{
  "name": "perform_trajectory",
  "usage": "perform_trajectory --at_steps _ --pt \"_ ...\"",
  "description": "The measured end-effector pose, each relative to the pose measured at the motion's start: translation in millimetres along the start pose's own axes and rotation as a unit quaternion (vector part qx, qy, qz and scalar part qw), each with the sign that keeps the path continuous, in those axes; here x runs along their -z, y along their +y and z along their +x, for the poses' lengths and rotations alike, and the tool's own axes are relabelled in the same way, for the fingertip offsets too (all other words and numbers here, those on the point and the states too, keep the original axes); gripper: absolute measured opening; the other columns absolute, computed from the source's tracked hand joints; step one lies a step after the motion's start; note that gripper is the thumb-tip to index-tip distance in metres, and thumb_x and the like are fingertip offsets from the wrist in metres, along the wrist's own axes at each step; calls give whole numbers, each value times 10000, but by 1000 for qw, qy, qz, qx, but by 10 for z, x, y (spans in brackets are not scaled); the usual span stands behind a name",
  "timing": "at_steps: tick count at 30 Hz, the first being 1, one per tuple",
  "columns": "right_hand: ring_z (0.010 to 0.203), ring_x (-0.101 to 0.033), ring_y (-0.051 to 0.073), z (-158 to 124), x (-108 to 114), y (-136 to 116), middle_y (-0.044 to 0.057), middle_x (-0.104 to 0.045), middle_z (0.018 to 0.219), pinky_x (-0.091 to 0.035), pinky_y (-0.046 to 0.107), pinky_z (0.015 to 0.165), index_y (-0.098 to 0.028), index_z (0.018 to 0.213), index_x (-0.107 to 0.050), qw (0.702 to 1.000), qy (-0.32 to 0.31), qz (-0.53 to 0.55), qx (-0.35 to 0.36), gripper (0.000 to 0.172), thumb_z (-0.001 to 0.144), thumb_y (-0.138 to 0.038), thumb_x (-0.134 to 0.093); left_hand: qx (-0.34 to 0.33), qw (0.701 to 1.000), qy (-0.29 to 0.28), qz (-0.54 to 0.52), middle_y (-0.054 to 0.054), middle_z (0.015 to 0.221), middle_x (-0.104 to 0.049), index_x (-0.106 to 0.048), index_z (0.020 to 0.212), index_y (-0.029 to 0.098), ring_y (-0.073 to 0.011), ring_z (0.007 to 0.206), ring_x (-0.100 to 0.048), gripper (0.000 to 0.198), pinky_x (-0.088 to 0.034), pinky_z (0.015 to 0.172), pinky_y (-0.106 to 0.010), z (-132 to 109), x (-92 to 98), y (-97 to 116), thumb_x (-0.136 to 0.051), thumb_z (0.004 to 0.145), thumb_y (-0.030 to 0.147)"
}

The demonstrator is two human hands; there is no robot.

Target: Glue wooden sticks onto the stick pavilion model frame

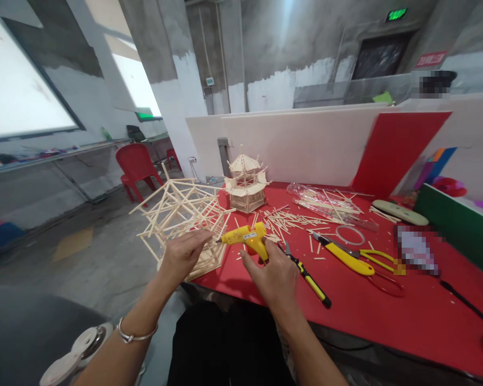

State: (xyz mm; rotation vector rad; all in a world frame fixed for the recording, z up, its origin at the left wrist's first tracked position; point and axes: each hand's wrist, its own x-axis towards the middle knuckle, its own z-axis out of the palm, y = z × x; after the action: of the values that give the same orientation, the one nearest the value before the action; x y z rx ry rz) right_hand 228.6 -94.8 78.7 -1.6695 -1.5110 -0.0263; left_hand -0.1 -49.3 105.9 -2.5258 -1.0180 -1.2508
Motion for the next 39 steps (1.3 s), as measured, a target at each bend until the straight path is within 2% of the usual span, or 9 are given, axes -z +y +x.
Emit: perform_trajectory --at_steps 9,13,19,23,26,31,36,37,39 --pt "620 -638 216 12 -9 8 56 -697 682 -397 281 571 -176 1015 -688 1000 -10 -2 -10 515 769 -615 -578 -1 1000 -4 -6 -81 1037 -739 -672 1129 216 -178 974 -695 323 -555 878 -308 -13 -4 -11 -514 883 78" --pt "648 -653 231 -28 1 108 67 -715 731 -428 299 596 -182 1062 -679 999 -42 5 -27 584 749 -663 -570 -1 1000 -5 -5 -77 1033 -742 -676 1127 225 -178 966 -698 327 -559 870 -305 -5 2 -1 -506 886 83" --pt "823 -684 273 -156 100 671 114 -742 931 -479 328 677 -185 1086 -694 980 -154 30 -119 611 792 -683 -498 -13 1000 8 0 -79 1009 -750 -691 1099 214 -179 949 -706 321 -562 859 -297 -2 -14 0 -512 874 71" --pt "777 -678 256 -252 245 1142 111 -740 885 -470 307 641 -175 1033 -712 973 -168 40 -152 602 857 -653 -391 -7 1000 10 -2 -64 1029 -749 -690 1113 234 -175 959 -703 342 -559 871 -300 -10 -26 -10 -505 874 75" --pt "758 -669 273 -271 370 1420 113 -732 847 -441 313 599 -191 1035 -705 966 -182 -35 -182 639 861 -680 -332 -1 1000 7 4 -65 1027 -749 -693 1103 231 -176 948 -706 322 -561 865 -300 -5 -25 -7 -514 876 88" --pt "919 -649 328 -212 490 1758 186 -706 963 -442 366 673 -167 999 -704 950 -174 -167 -201 695 899 -639 -203 -7 1000 10 3 -73 1009 -751 -696 1090 212 -181 942 -709 305 -560 860 -296 7 -22 6 -524 873 84" --pt "851 -660 361 -277 560 1974 212 -702 947 -445 412 638 -145 1050 -699 914 -205 -199 -288 723 889 -628 -186 -7 1000 13 2 -54 1021 -751 -695 1103 236 -175 950 -708 329 -556 875 -289 -1 -25 0 -520 871 81" --pt "840 -656 375 -311 584 1987 218 -699 933 -440 427 631 -147 1040 -707 911 -192 -212 -297 721 882 -633 -198 -7 1000 13 0 -53 1024 -751 -693 1107 237 -174 952 -708 334 -557 875 -289 -3 -25 -2 -517 872 80" --pt "851 -634 412 -371 639 1967 230 -688 905 -423 475 643 -162 1007 -725 927 -125 -221 -277 681 859 -644 -267 -8 1000 12 -4 -55 1027 -750 -689 1116 236 -173 957 -706 339 -559 872 -292 -5 -25 -7 -509 875 80"
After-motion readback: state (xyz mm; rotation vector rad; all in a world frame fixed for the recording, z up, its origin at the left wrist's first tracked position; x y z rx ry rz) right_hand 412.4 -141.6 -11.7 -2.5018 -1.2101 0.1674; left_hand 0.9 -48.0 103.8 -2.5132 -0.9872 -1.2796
